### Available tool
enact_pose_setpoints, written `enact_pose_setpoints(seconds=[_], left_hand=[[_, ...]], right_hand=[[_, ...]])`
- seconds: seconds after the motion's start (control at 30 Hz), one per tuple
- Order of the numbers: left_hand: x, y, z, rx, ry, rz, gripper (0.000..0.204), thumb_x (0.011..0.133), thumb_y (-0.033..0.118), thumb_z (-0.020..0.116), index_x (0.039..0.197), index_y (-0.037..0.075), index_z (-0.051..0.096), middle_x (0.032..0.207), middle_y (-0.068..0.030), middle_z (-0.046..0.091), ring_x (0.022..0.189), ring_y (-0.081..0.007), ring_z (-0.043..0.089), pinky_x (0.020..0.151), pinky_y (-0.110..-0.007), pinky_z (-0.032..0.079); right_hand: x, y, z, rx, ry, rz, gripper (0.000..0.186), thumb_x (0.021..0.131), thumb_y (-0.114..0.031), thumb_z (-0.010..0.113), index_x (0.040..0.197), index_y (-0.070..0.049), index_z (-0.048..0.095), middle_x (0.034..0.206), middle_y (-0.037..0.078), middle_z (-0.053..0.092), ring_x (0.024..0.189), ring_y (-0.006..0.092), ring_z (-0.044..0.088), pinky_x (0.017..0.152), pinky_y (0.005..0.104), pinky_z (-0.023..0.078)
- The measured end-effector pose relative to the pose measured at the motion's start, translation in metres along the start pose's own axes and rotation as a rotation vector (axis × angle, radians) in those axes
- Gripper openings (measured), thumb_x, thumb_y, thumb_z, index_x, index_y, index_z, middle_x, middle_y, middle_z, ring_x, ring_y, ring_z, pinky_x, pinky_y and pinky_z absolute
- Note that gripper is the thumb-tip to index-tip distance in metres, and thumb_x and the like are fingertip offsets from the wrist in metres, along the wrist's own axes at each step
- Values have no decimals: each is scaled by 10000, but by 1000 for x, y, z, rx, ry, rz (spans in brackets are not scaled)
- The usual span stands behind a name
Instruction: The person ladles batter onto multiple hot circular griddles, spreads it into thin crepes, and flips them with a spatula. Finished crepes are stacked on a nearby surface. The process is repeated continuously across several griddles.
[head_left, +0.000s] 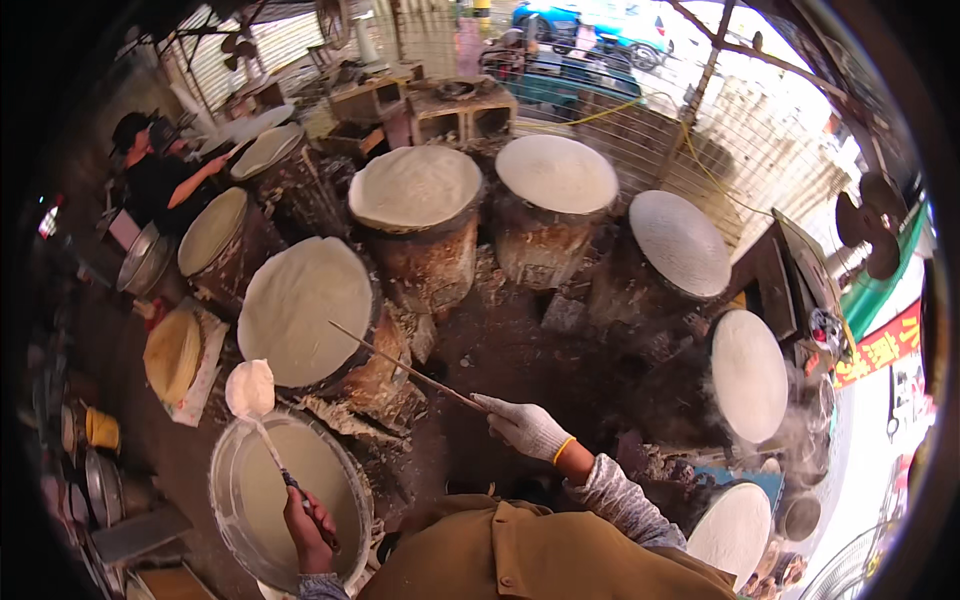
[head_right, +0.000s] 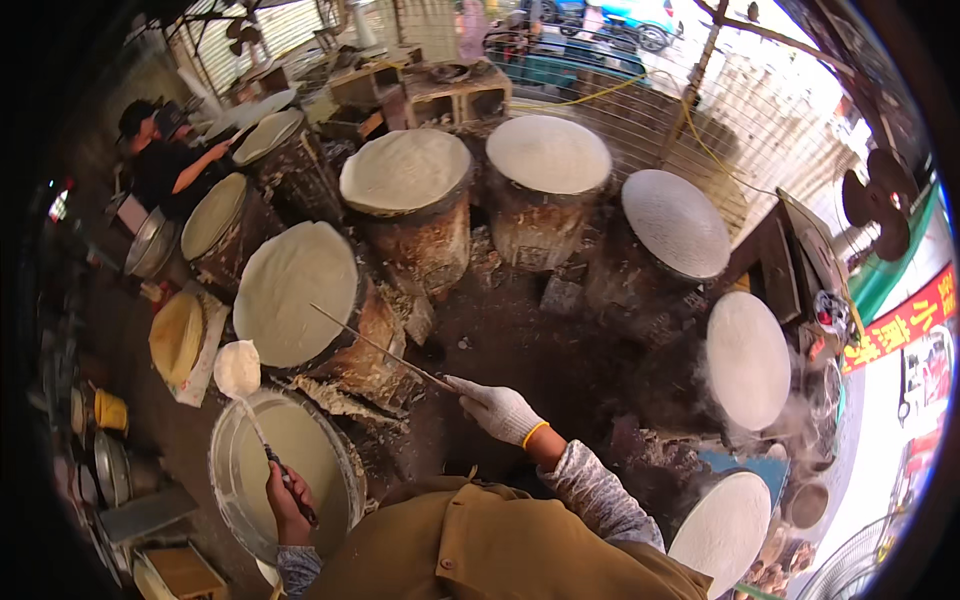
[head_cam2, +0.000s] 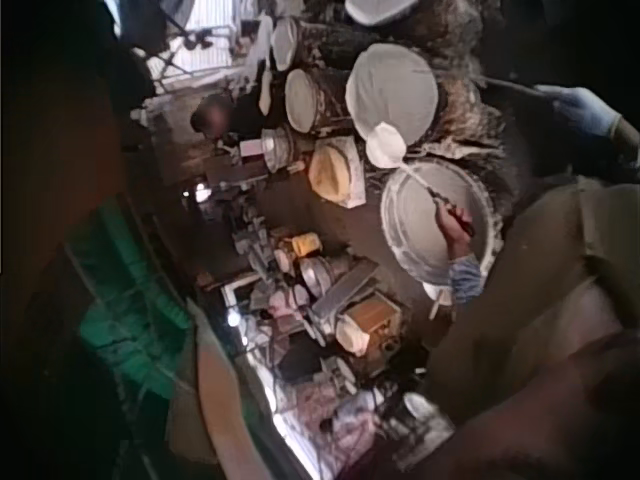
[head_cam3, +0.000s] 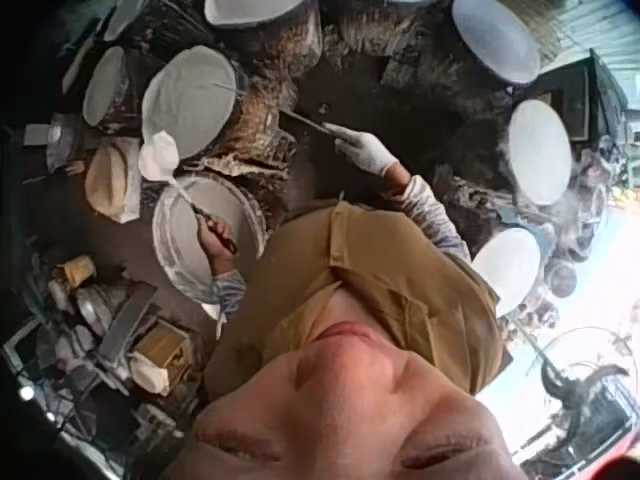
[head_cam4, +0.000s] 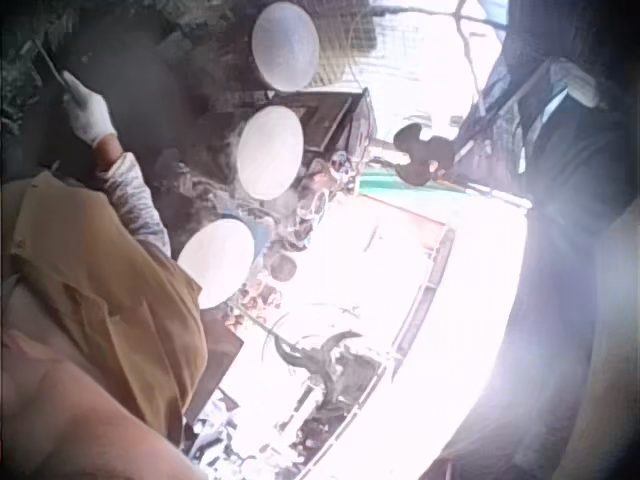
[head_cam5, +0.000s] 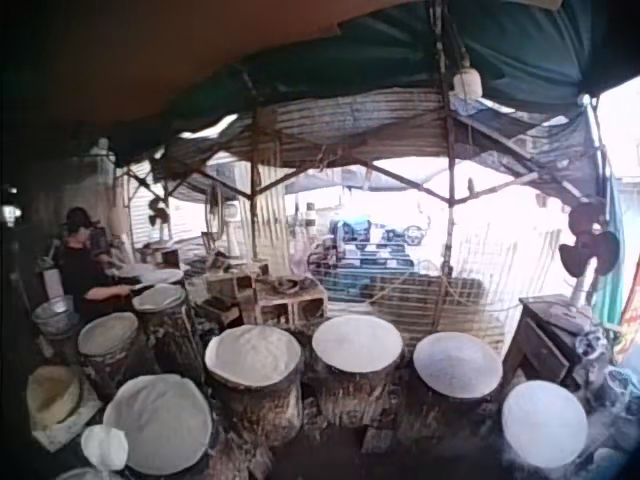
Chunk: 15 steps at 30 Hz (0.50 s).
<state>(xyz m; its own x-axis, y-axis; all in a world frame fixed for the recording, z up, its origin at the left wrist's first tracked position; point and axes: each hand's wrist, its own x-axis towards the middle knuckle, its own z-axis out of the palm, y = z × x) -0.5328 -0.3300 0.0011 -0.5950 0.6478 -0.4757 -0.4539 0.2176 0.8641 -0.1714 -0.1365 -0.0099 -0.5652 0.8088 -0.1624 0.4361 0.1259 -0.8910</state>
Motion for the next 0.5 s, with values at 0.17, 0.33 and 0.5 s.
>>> enact_pose_setpoints(seconds=[0.17, 0.33, 0.5], left_hand=[[8, -59, -122, 131, 363, -224, 456, 992, 529, 436, 738, 150, 422, 526, 2, 397, 379, -133, 397, 333, -278, 300], [40, -167, -189, 244, 386, -255, 479, 979, 461, 453, 672, 95, 489, 492, -54, 478, 334, -183, 435, 323, -341, 327], [70, -193, -190, 537, 635, -258, 474, 960, 417, 481, 989, -26, 647, 621, -185, 620, 502, -301, 631, 479, -447, 496]], right_hand=[[58, -55, 107, -510, -243, -146, 421, 960, -265, 480, 1365, -162, 529, 818, 183, 694, 757, 388, 671, 680, 499, 514], [108, -81, 197, -748, -475, -194, 402, 913, -185, 465, 1297, -127, 567, 826, 201, 699, 759, 389, 683, 649, 497, 530], [150, -91, 277, -899, -600, -231, 264, 921, -198, 492, 1083, -62, 650, 919, 202, 711, 875, 363, 704, 707, 469, 558]])
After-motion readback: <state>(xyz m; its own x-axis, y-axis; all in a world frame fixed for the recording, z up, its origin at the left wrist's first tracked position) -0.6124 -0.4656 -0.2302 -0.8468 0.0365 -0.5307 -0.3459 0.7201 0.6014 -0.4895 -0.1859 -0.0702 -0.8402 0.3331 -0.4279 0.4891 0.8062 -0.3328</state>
